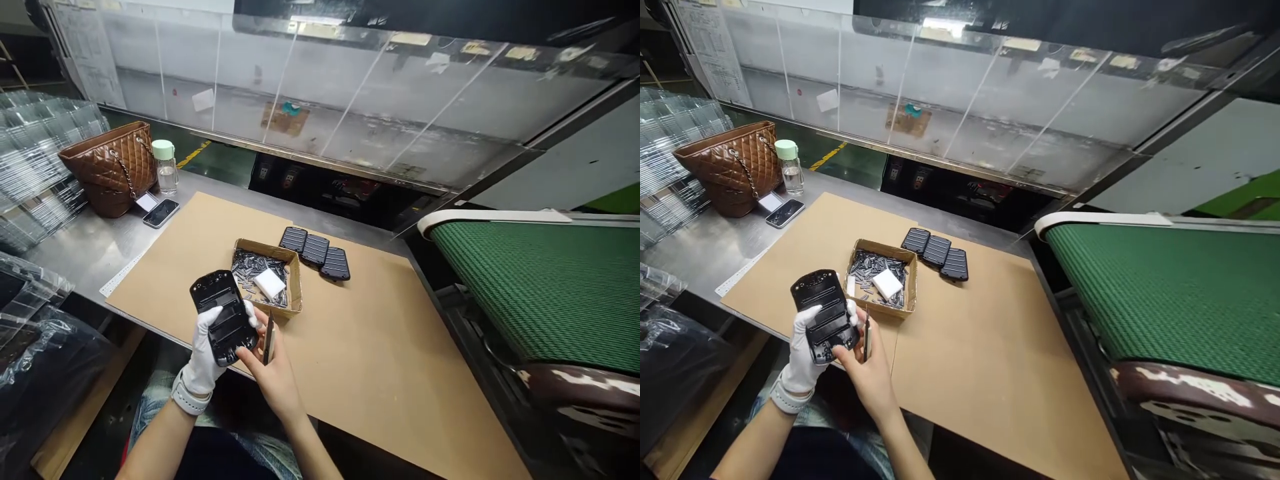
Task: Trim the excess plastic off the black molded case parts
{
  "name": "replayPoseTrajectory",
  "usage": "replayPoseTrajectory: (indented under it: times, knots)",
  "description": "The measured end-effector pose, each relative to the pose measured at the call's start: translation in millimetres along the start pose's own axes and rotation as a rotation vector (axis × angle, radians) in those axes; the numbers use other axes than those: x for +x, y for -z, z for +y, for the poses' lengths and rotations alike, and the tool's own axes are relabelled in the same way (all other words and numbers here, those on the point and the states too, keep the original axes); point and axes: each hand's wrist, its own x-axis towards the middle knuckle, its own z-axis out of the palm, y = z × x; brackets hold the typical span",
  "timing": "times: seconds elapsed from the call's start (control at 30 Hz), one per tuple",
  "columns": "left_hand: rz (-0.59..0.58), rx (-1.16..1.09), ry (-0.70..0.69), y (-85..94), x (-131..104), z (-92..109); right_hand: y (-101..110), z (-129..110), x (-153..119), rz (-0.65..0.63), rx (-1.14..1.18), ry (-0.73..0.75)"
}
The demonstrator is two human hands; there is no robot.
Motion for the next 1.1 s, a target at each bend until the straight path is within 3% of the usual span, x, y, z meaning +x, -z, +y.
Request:
replayPoseTrajectory:
  times: [0.13, 0.3, 0.4, 0.53, 0.67, 0.8, 0.9, 1.1]
  knots:
    - [0.076, 0.113, -0.151, 9.3, -5.4, -3.0, -11.2, 3.0, 3.6, 0.014, -0.009, 0.020]
    - [0.348, 0.299, -0.443, 41.8, -5.3, -16.0, -16.0, 7.6, 8.7, 0.007, -0.010, 0.037]
    - [0.385, 0.275, -0.449, 50.8, -2.1, -21.1, -13.1, 10.1, 10.8, -0.031, 0.013, 0.001]
    - [0.391, 0.220, -0.406, 44.8, -0.4, -27.0, -8.1, 12.0, 12.1, -0.069, -0.081, 0.013]
    - [0.400, 0.163, -0.387, 29.7, -1.0, -30.2, -9.3, 15.3, 11.7, -0.002, -0.264, 0.187]
    - [0.403, 0.081, -0.325, 13.3, -2.9, -28.0, -15.8, 20.7, 11.8, 0.053, -0.258, 0.282]
    - [0.437, -0.008, -0.333, 5.1, -5.0, -24.4, -18.6, 21.8, 12.4, 0.107, -0.194, 0.281]
    - [0.310, 0.040, -0.397, 2.5, -2.4, -13.6, -14.4, 19.4, 12.0, 0.156, -0.132, 0.149]
